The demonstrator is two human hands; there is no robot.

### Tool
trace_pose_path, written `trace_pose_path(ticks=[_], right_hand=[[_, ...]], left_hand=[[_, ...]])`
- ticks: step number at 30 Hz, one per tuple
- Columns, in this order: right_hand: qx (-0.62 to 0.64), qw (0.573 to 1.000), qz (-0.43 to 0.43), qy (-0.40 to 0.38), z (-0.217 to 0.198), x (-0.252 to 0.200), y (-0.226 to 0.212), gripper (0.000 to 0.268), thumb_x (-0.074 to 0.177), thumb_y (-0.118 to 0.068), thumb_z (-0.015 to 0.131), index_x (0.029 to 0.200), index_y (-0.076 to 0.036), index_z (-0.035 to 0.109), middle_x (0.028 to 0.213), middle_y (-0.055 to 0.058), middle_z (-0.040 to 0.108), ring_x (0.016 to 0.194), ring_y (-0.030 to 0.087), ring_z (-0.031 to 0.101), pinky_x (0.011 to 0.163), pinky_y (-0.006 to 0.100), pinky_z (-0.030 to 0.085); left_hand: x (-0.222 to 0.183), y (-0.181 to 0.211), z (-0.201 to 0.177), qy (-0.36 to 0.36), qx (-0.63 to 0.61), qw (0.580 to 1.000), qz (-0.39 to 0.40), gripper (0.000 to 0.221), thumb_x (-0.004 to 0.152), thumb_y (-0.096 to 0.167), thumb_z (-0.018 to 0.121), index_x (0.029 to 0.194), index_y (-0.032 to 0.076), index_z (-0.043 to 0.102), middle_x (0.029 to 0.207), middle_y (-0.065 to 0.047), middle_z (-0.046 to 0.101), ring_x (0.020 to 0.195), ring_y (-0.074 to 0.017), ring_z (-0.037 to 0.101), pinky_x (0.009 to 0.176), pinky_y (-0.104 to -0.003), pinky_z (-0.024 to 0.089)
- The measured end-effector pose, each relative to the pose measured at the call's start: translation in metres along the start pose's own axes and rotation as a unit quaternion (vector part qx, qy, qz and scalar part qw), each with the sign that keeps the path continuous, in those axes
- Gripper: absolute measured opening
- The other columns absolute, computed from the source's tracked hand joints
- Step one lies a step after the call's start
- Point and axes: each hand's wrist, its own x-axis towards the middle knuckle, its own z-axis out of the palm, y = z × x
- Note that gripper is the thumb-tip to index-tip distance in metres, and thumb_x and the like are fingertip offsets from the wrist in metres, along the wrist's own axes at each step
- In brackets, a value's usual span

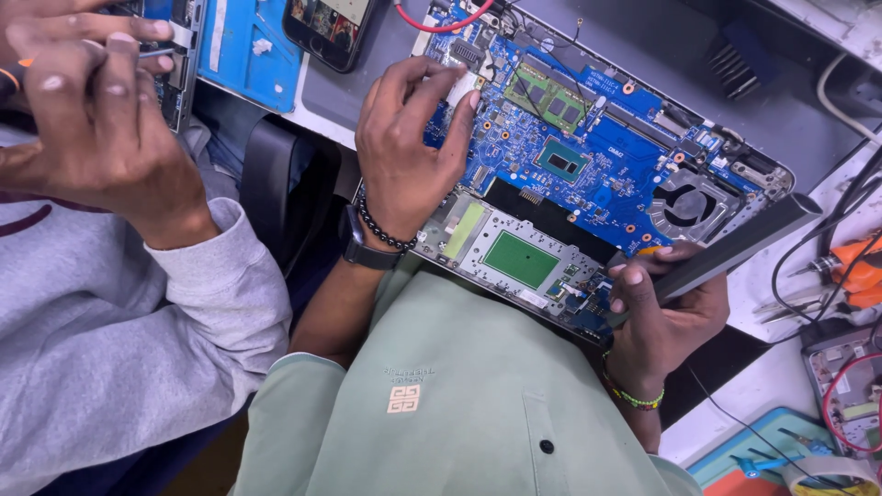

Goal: Repairing a laptop motherboard by manipulating small components and connectors with specialized tools

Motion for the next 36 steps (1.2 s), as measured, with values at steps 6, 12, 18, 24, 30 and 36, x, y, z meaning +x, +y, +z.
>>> trace_pose_path(ticks=[6, 12, 18, 24, 30, 36], right_hand=[[0.011, 1.000, -0.008, -0.008, 0.000, 0.000, 0.001, 0.024, 0.099, -0.012, 0.074, 0.109, -0.005, 0.053, 0.077, 0.012, 0.061, 0.050, 0.012, 0.050, 0.052, 0.023, 0.044], [0.005, 1.000, -0.006, -0.001, 0.002, -0.001, -0.001, 0.024, 0.098, -0.012, 0.072, 0.108, -0.005, 0.052, 0.077, 0.015, 0.062, 0.048, 0.012, 0.046, 0.051, 0.023, 0.041], [-0.007, 1.000, -0.014, 0.003, -0.001, -0.003, 0.003, 0.022, 0.098, -0.007, 0.072, 0.108, -0.005, 0.052, 0.072, 0.010, 0.057, 0.052, 0.014, 0.052, 0.056, 0.025, 0.046], [0.007, 1.000, -0.010, -0.005, 0.000, -0.004, 0.000, 0.024, 0.098, -0.009, 0.073, 0.109, -0.005, 0.052, 0.072, 0.010, 0.057, 0.049, 0.013, 0.050, 0.054, 0.024, 0.045], [-0.009, 1.000, -0.017, -0.019, 0.004, -0.006, -0.003, 0.020, 0.098, -0.008, 0.070, 0.109, -0.005, 0.054, 0.075, 0.011, 0.060, 0.051, 0.010, 0.050, 0.058, 0.022, 0.046], [-0.010, 1.000, -0.001, -0.021, 0.013, -0.009, -0.009, 0.022, 0.098, -0.011, 0.072, 0.109, -0.006, 0.053, 0.080, 0.014, 0.064, 0.051, 0.010, 0.051, 0.048, 0.020, 0.040]], left_hand=[[-0.007, -0.004, 0.003, -0.013, -0.013, 1.000, -0.011, 0.029, 0.105, 0.021, 0.071, 0.129, 0.006, 0.063, 0.117, -0.011, 0.066, 0.107, -0.0289, 0.068, 0.093, -0.044, 0.059], [-0.004, 0.001, 0.007, 0.007, 0.006, 1.000, -0.028, 0.022, 0.103, 0.022, 0.068, 0.119, 0.008, 0.070, 0.110, -0.007, 0.061, 0.098, -0.0268, 0.063, 0.089, -0.043, 0.053], [-0.004, -0.005, 0.004, -0.019, -0.022, 0.999, -0.040, 0.022, 0.105, 0.023, 0.065, 0.122, 0.011, 0.069, 0.112, -0.007, 0.059, 0.101, -0.0285, 0.060, 0.089, -0.043, 0.052], [-0.002, -0.010, 0.007, -0.007, -0.060, 0.997, -0.036, 0.024, 0.104, 0.028, 0.063, 0.115, 0.010, 0.074, 0.109, -0.006, 0.058, 0.099, -0.0278, 0.060, 0.088, -0.044, 0.051], [-0.002, -0.016, 0.010, 0.016, -0.067, 0.997, -0.037, 0.018, 0.101, 0.019, 0.064, 0.111, 0.010, 0.076, 0.095, -0.006, 0.057, 0.090, -0.0255, 0.060, 0.078, -0.042, 0.049], [-0.004, -0.016, 0.000, -0.038, -0.018, 0.999, -0.023, 0.024, 0.107, 0.023, 0.058, 0.123, 0.010, 0.070, 0.107, -0.009, 0.056, 0.093, -0.0285, 0.057, 0.077, -0.043, 0.048]])
